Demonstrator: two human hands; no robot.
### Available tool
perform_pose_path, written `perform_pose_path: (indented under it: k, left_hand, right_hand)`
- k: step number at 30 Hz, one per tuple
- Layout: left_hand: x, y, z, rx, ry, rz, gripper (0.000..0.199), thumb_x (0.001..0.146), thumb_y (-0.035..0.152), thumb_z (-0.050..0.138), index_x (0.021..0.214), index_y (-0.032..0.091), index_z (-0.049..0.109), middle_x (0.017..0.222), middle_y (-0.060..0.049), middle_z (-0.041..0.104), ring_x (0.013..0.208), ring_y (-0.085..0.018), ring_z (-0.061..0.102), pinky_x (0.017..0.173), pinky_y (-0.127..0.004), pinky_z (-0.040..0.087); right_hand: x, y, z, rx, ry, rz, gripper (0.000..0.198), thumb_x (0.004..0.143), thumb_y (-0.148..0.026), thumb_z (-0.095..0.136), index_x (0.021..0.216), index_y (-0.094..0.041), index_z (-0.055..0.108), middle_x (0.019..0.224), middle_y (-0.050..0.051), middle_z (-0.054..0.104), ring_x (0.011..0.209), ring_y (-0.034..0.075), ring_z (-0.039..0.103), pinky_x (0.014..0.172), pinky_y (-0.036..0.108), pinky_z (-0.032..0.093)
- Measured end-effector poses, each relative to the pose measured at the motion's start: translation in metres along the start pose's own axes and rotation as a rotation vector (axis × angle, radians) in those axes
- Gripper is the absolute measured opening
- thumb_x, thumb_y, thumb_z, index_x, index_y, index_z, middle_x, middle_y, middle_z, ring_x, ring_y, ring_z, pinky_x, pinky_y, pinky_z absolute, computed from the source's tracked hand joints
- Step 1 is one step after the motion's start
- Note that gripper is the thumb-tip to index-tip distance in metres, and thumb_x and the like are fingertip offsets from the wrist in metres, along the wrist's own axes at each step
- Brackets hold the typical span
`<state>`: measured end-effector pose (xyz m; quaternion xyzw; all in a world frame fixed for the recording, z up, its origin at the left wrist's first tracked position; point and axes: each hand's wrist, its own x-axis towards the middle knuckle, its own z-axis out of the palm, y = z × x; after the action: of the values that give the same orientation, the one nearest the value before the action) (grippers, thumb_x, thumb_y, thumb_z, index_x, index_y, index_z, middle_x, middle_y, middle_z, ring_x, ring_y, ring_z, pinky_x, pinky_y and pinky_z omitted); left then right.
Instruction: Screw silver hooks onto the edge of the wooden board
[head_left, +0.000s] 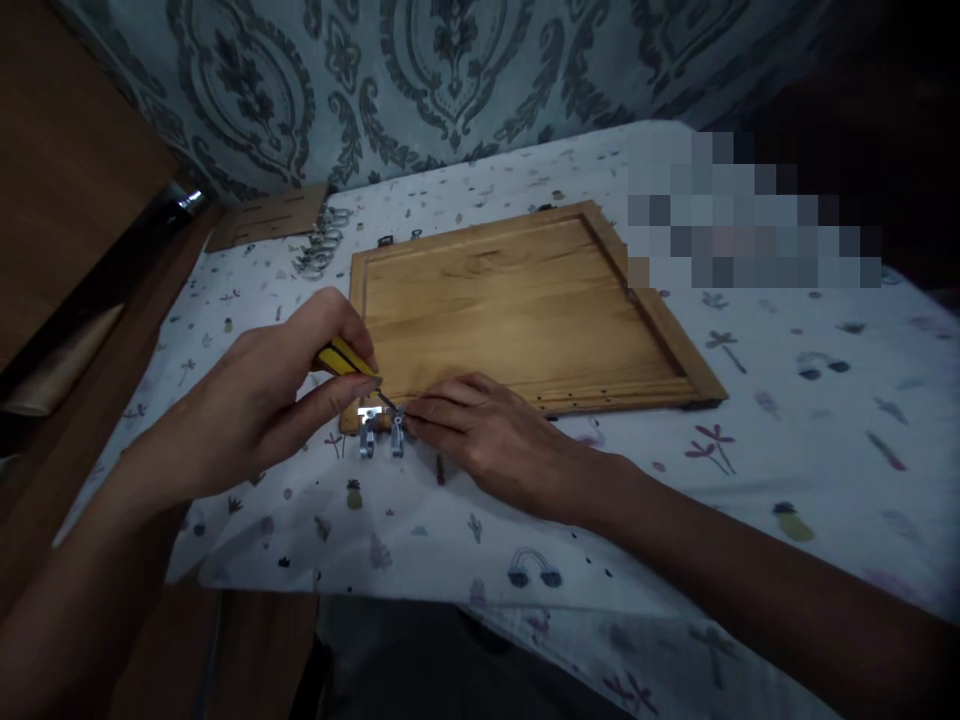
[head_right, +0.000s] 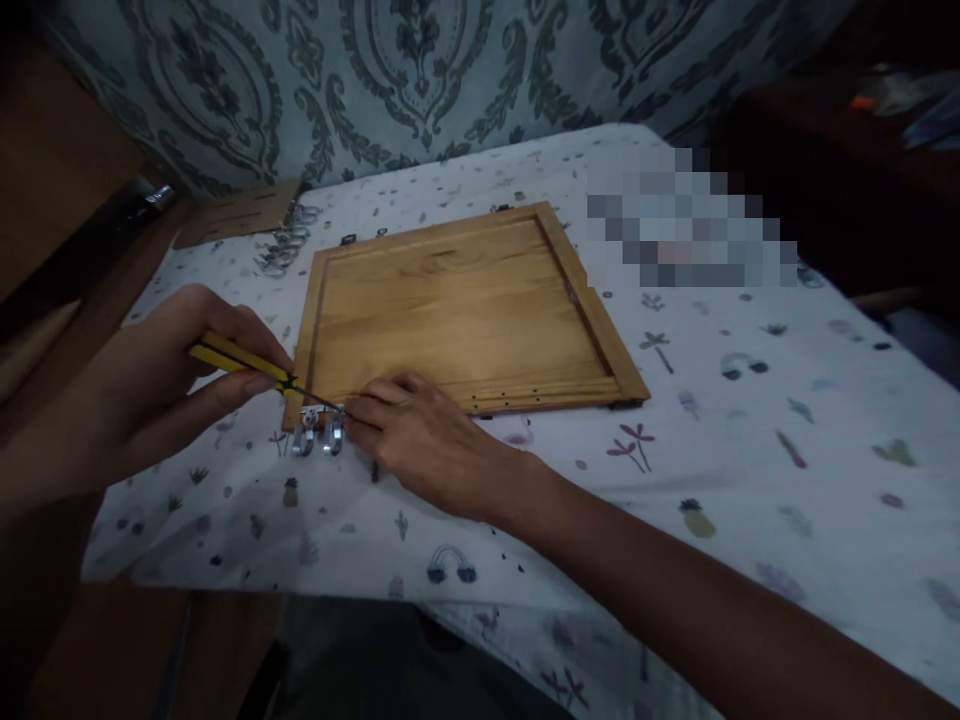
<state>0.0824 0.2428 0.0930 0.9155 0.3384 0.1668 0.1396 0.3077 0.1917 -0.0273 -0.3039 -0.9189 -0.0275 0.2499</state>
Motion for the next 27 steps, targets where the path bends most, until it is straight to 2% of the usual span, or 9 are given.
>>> perform_pose_path:
  k: [5,9,15,21,27]
  left_hand:
    - [-0.009,0.001,0.004,0.067,0.094,0.065,0.011,0.097,0.031,0.054,0.106,0.025,0.056,0.092,0.001,0.066,0.069,-0.013,0.066,0.058,-0.019,0.051]
    - [-0.017,0.005,0.006,0.143,0.126,0.061,0.01,0.098,0.026,0.052,0.107,0.024,0.055,0.089,0.002,0.065,0.06,-0.009,0.061,0.051,-0.017,0.045]
    - [-0.016,0.012,0.009,0.185,0.116,0.079,0.008,0.099,0.027,0.053,0.105,0.021,0.054,0.08,0.004,0.061,0.052,-0.006,0.055,0.048,-0.014,0.045]
    - [-0.016,0.012,0.017,0.151,0.157,0.056,0.02,0.097,0.035,0.06,0.105,0.02,0.049,0.084,0.005,0.058,0.052,-0.004,0.052,0.046,-0.012,0.042]
    - [-0.008,0.005,0.012,0.132,0.12,0.117,0.012,0.097,0.029,0.058,0.101,0.02,0.05,0.078,0.006,0.055,0.056,-0.006,0.053,0.049,-0.012,0.041]
  right_hand:
    - [0.0,0.0,0.001,0.016,-0.031,0.004,0.026,0.098,-0.01,0.052,0.12,-0.011,0.066,0.124,0.01,0.07,0.111,0.024,0.058,0.092,0.04,0.044]
    - [0.001,0.0,-0.001,0.012,-0.037,0.002,0.028,0.096,-0.006,0.052,0.12,-0.009,0.065,0.122,0.011,0.07,0.109,0.025,0.058,0.09,0.041,0.044]
    - [0.002,-0.001,-0.005,0.021,-0.056,0.018,0.025,0.1,-0.011,0.05,0.119,-0.011,0.066,0.122,0.008,0.071,0.108,0.024,0.057,0.089,0.039,0.044]
    - [0.002,-0.001,-0.004,0.014,-0.053,0.015,0.025,0.101,-0.014,0.049,0.12,-0.011,0.065,0.119,0.01,0.071,0.106,0.024,0.057,0.089,0.04,0.043]
    - [0.001,-0.001,-0.002,0.016,-0.04,0.017,0.027,0.099,-0.009,0.047,0.119,-0.012,0.066,0.124,0.009,0.07,0.11,0.023,0.057,0.091,0.039,0.044]
